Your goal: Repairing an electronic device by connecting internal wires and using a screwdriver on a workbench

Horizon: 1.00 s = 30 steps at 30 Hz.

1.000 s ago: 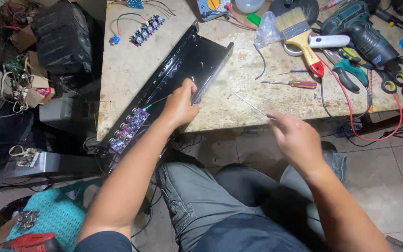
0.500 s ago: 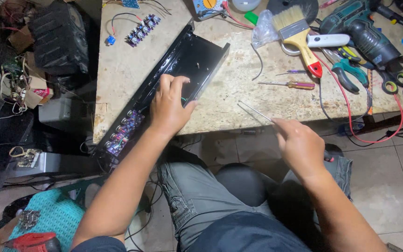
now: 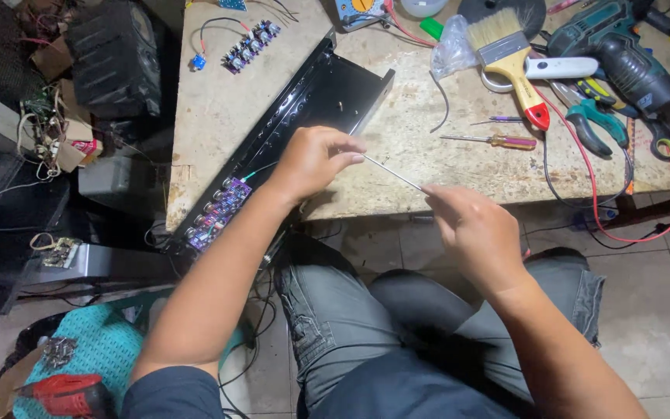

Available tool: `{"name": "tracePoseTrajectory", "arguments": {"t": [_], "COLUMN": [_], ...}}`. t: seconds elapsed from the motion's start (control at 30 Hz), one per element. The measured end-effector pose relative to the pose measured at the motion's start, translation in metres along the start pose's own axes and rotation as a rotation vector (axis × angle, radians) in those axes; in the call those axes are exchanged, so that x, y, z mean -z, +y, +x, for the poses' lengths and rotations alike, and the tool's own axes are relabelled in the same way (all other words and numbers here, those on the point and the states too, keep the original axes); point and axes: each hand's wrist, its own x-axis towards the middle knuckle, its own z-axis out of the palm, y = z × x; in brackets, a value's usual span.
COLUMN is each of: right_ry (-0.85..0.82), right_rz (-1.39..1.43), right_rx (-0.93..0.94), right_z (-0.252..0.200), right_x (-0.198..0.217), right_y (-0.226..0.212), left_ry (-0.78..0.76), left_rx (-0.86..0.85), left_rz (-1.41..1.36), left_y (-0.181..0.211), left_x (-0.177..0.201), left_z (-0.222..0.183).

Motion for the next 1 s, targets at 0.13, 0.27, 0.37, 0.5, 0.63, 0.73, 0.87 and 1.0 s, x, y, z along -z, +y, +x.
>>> {"name": "tracePoseTrajectory", "arguments": {"t": [0.13,0.27,0.37,0.5,0.63,0.73,0.87,1.0], "right_ry": [0.029,0.055,0.083,0.176,0.188,0.180,0.180,0.185], "right_rz": [0.023,-0.061,-0.072,-0.064,-0.061,-0.055,-0.027,-0.043], "right_rx": [0.044,0.040,0.021,0.013,0.016,0.031,0.018,0.027], "right_z": [0.000,-0.004,-0.005,-0.004,-0.003,-0.001,0.001,0.002], "right_x": [-0.011,-0.048,-0.077,-0.090,-0.091,-0.092,-0.092,-0.099], "right_y": [-0.002,0.010,0.009,-0.006,-0.011,-0.012,-0.014,-0.008], "left_ry": [-0.009,0.032,-0.034,-0.230,-0.305,-0.333,-0.339,-0.355], "left_rx": [0.055,0.263,0.421,0.426,0.397,0.389,0.385,0.403], "left_rz": [0.041,0.307,0.324,0.255,0.196,0.135,0.104,0.078], "left_y": [-0.018,-0.057,-0.068,-0.052,-0.062,-0.059,-0.063,-0.072], "left_x": [0.009,0.009,0.005,0.014,0.014,0.018,0.019,0.016], "left_z": [-0.007,-0.015,-0.010,-0.001,0.001,0.000,-0.002,0.000]}}
